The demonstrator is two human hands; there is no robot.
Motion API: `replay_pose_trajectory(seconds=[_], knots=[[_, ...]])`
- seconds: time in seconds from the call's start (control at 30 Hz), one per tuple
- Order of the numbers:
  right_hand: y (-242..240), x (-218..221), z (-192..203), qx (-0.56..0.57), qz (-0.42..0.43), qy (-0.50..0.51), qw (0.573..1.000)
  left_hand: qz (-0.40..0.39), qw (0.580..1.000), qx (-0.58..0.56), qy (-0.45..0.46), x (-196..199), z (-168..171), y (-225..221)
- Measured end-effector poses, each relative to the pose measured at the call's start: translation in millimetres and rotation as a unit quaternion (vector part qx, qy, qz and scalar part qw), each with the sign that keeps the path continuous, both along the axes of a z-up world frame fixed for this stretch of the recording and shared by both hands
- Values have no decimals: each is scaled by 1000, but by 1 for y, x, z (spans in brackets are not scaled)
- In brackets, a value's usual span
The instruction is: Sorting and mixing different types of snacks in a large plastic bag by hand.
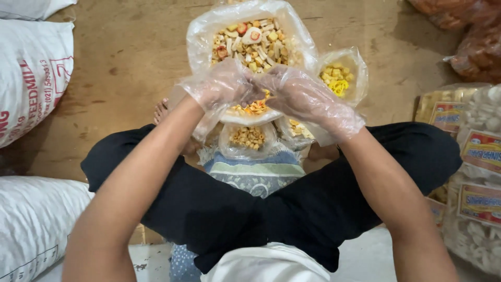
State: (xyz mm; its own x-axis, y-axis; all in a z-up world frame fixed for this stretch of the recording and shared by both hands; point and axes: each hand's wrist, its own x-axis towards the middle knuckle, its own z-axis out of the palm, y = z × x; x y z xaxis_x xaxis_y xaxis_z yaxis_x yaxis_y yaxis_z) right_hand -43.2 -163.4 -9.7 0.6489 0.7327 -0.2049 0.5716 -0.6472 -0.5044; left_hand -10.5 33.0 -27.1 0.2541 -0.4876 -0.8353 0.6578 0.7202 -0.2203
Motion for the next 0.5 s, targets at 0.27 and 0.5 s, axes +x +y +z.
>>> replay_pose_trajectory(seconds=[0.27,0.5], knots=[[6,6,9,110,-101,-19,989,-520,673,326,-414,1,11,14],[17,-6,33,-154,-76,167,971,-384,803,292,-351,10,-4,26]])
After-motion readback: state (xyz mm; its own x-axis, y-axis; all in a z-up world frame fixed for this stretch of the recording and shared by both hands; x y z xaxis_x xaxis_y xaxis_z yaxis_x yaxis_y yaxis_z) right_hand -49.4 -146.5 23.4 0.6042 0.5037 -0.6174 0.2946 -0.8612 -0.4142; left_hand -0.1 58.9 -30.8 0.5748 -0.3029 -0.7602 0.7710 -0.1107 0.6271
